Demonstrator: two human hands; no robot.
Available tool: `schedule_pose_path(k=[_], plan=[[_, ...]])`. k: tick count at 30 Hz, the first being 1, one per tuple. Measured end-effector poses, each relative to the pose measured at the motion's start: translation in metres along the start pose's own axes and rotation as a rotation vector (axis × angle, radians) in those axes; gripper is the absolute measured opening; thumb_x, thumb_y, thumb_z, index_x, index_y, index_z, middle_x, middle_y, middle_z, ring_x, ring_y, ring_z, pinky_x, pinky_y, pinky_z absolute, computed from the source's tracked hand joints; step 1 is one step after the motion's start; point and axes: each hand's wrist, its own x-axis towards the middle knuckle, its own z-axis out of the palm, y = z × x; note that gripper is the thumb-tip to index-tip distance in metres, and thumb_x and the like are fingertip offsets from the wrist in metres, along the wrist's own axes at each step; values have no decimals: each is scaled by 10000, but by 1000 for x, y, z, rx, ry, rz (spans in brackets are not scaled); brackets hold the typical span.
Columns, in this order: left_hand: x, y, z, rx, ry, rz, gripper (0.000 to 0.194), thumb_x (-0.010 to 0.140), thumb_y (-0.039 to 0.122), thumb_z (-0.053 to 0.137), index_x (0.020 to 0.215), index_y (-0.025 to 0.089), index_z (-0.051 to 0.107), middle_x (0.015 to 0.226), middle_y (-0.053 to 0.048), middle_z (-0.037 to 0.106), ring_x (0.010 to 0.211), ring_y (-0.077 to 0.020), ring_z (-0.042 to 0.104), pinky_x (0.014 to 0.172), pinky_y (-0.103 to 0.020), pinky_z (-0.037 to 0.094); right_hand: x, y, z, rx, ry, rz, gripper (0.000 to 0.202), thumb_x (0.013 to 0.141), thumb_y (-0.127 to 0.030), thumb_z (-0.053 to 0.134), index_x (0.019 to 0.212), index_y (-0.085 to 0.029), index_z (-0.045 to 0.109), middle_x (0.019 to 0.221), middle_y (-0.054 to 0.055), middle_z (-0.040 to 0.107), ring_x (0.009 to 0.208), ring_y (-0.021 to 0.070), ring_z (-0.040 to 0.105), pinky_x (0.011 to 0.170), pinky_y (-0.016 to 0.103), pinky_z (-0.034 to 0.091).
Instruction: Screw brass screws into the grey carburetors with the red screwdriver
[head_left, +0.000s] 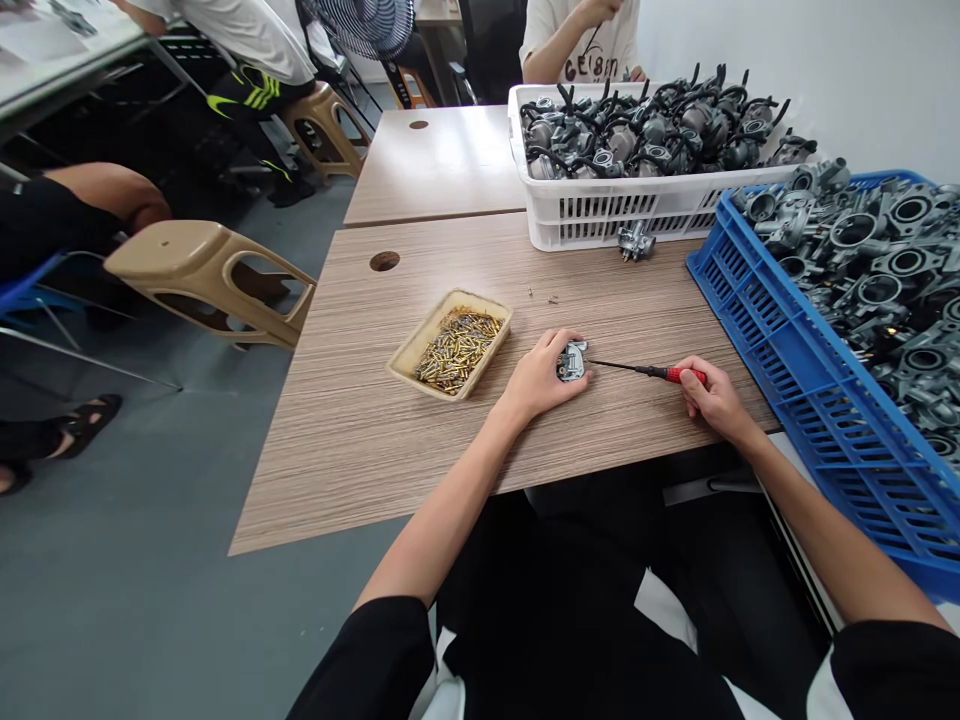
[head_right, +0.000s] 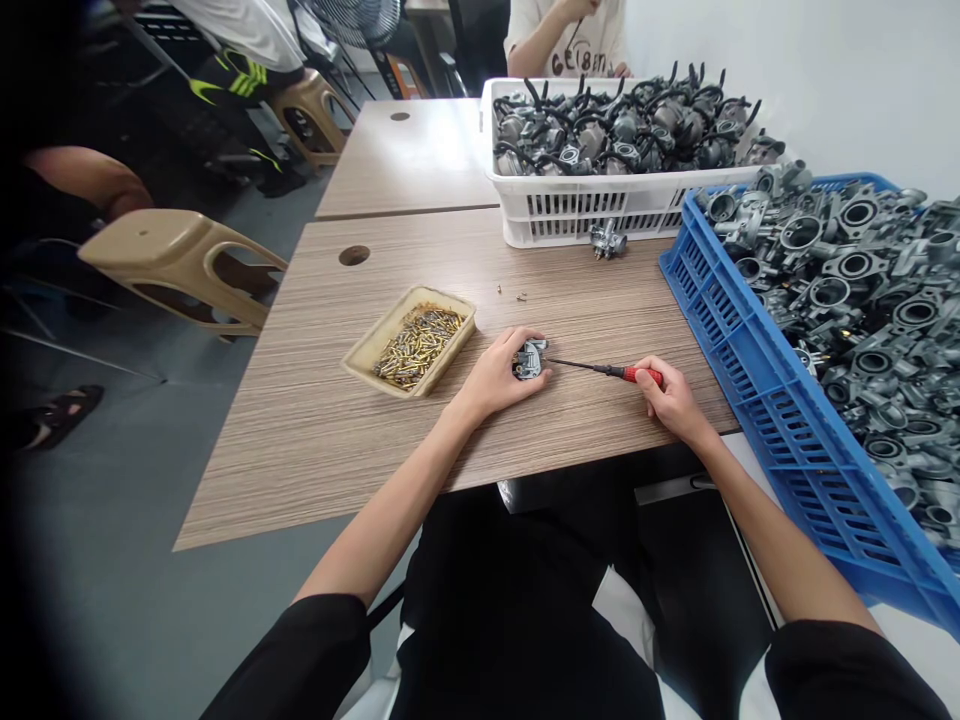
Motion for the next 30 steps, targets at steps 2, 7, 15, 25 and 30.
schedule_pose_path(k=[2, 7, 15, 25, 30], plan=[[0, 0, 0, 3, 1, 0, 443, 888, 405, 700, 1300, 278, 595, 1335, -64, 658, 1221, -294, 672, 1069, -440, 568, 0, 2, 0, 14, -2, 3, 519, 944, -750, 628, 915, -232, 624, 533, -70, 428, 432, 117, 416, 421, 263, 373], [0, 0, 1, 0, 5, -1, 452, 880, 397, 699, 1303, 281, 592, 1344, -60, 656, 1215, -290, 674, 1081, -438, 562, 0, 7, -1, 41, -15, 9, 505, 953, -738, 625, 934, -233, 627, 546, -75, 415, 432, 118, 410, 424, 268, 381], [0, -2, 2, -10, 14, 9, 438, 875, 397, 702, 1282, 275, 593, 1333, -59, 662, 1216, -289, 675, 1089, -435, 558, -1, -1, -1, -37, -5, 0, 541, 946, -771, 603, 904, -233, 615, 518, -64, 464, 426, 124, 434, 440, 272, 364], [1, -3, 3, 6, 17, 8, 445, 864, 385, 700, 1284, 281, 598, 1314, -57, 666, 1216, -288, 672, 1068, -422, 567, -1, -3, -1, -50, -2, 2, 541, 942, -776, 604, 922, -236, 620, 522, -63, 473, 428, 128, 449, 444, 275, 378], [1, -2, 3, -1, 28, 10, 438, 861, 384, 699, 1275, 277, 601, 1306, -59, 668, 1223, -289, 669, 1075, -424, 565, -1, -1, 0, -47, -2, 3, 532, 953, -763, 599, 919, -233, 618, 520, -62, 479, 429, 125, 451, 445, 271, 373]])
